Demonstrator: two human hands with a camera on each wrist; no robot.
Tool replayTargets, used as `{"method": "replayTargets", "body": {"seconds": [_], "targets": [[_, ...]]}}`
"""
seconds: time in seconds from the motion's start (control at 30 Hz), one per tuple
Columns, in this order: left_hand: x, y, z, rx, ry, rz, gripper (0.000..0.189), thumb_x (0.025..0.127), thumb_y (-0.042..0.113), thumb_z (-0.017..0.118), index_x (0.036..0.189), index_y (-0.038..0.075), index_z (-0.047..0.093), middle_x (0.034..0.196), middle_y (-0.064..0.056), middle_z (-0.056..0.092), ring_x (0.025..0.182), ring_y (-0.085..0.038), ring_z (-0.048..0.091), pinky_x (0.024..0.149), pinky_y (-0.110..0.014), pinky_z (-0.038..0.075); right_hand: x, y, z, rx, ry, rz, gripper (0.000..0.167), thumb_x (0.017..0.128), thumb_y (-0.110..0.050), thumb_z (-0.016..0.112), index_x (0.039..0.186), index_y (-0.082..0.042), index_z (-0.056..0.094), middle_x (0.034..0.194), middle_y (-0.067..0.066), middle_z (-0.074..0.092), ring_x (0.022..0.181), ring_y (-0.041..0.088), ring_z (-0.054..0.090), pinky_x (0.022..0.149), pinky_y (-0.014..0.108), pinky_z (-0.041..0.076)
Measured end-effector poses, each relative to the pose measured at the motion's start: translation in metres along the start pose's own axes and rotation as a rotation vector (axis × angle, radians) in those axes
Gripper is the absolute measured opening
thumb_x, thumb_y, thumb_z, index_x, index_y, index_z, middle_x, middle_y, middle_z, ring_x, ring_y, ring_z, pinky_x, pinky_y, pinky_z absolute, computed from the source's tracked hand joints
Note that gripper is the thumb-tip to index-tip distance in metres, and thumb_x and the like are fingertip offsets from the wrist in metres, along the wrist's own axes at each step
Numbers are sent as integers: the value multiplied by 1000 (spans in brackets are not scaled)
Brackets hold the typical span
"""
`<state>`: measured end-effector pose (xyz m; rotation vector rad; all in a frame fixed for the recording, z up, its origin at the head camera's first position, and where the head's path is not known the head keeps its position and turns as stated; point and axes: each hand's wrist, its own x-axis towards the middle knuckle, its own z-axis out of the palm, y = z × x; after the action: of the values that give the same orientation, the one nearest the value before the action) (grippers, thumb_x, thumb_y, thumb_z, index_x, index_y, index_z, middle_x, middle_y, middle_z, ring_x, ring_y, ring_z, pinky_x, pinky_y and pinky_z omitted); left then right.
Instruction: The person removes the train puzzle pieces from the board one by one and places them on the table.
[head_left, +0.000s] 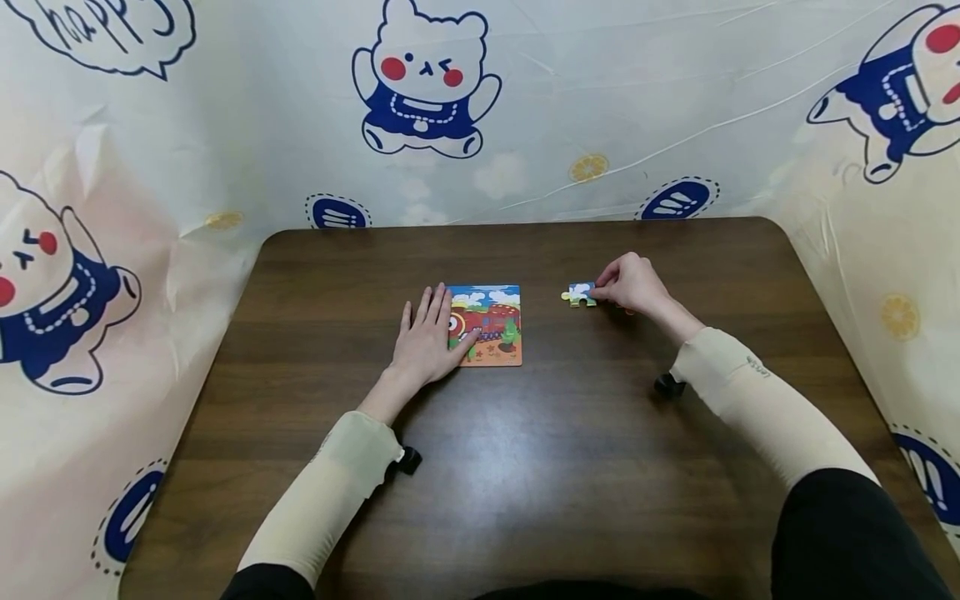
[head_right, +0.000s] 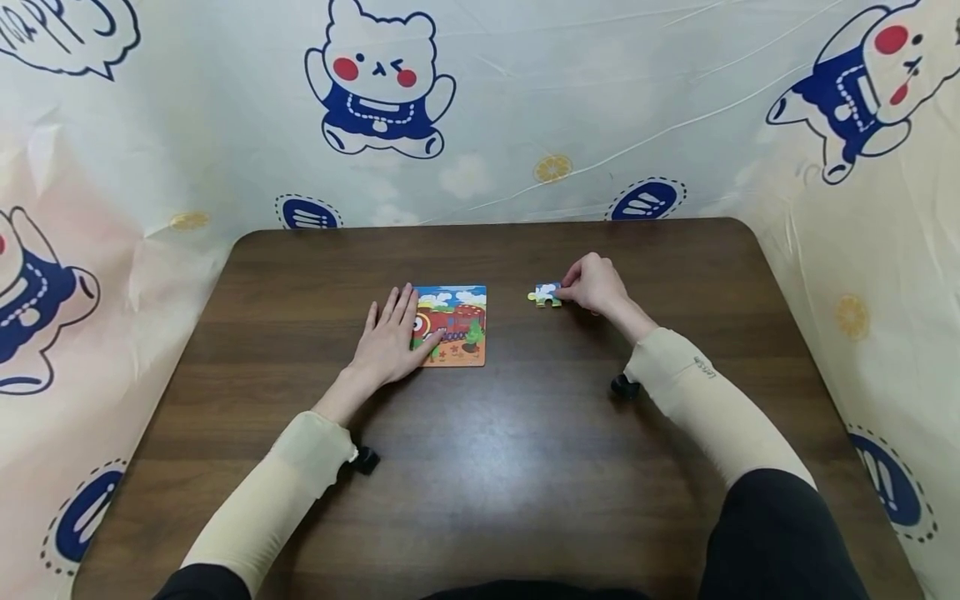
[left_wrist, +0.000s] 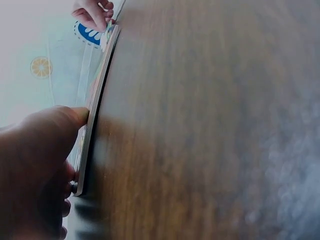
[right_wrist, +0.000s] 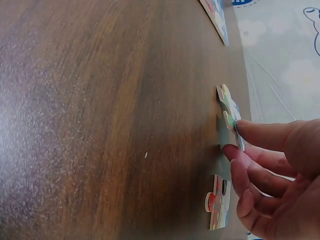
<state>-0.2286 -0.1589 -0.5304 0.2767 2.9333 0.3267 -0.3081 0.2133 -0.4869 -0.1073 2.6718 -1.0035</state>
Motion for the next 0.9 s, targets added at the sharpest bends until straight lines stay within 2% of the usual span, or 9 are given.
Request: {"method": "replayTargets", "body": {"seconds": [0.13,0.2,0.33,0.4,0.43,0.57,0.73,0.8,0.9], "targets": [[-1,0,-2,-2,4,-3,102,107,72,47,178,9,9,188,-10,6,176,-32,4,141,-63,2,0,-2,-2,-21,-22,16,26,98,-22,84,105,3,82,91,16,77,52,13,54,47,28,50],[-1,0,-3,-2,6,-4,101,107,72,47,178,10,9,188,-10,6,176,-32,4,141,-63,2,7,8,-1,-12,-32,1,27,97,-27,86,101,-1,84,88,12,76,51,13,53,47,27,48],[-2,0,-3,-4,1,-2,101,107,72,46,178,10,10,188,-10,6,176,-32,4,141,-64,2,6,6,0,-41,-17,4,25,95,-28,88,96,-3,84,81,9,74,49,13,54,46,27,48],[-2,0,-3,-5,-4,-2,101,107,73,45,178,10,9,188,-10,6,176,-32,3,141,-64,1,5,5,1,-52,-9,9,25,95,-28,88,97,-4,85,81,8,75,48,13,53,46,27,47],[-2,-1,-3,-5,-7,-3,101,107,73,45,178,11,8,188,-9,5,176,-32,2,141,-64,1,-1,-6,0,-77,4,27,23,96,-24,86,99,-1,84,83,11,75,49,15,55,46,29,49],[0,-2,-1,-5,-16,-12,102,107,74,43,179,12,6,188,-8,3,176,-31,0,141,-63,-1,4,-2,3,-71,-1,23,24,96,-26,87,100,-2,85,84,10,76,53,16,56,48,31,50],[1,-4,0,-11,-7,-21,102,107,75,44,179,13,8,188,-8,4,176,-33,0,141,-63,-1,26,25,10,-26,-13,-26,26,93,-33,91,94,-8,85,77,5,72,56,18,56,47,33,47],[1,-4,-1,-12,2,-25,101,106,75,45,179,13,9,188,-8,5,176,-33,0,141,-64,-1,27,24,10,-14,5,-46,26,94,-32,90,96,-7,85,79,7,73,57,20,58,47,33,48],[1,-4,-2,-12,13,-28,101,106,74,48,179,14,12,188,-9,6,176,-35,1,140,-65,0,19,6,10,-18,60,-85,24,97,-26,86,101,-2,84,88,13,76,66,21,62,54,31,50]]}}
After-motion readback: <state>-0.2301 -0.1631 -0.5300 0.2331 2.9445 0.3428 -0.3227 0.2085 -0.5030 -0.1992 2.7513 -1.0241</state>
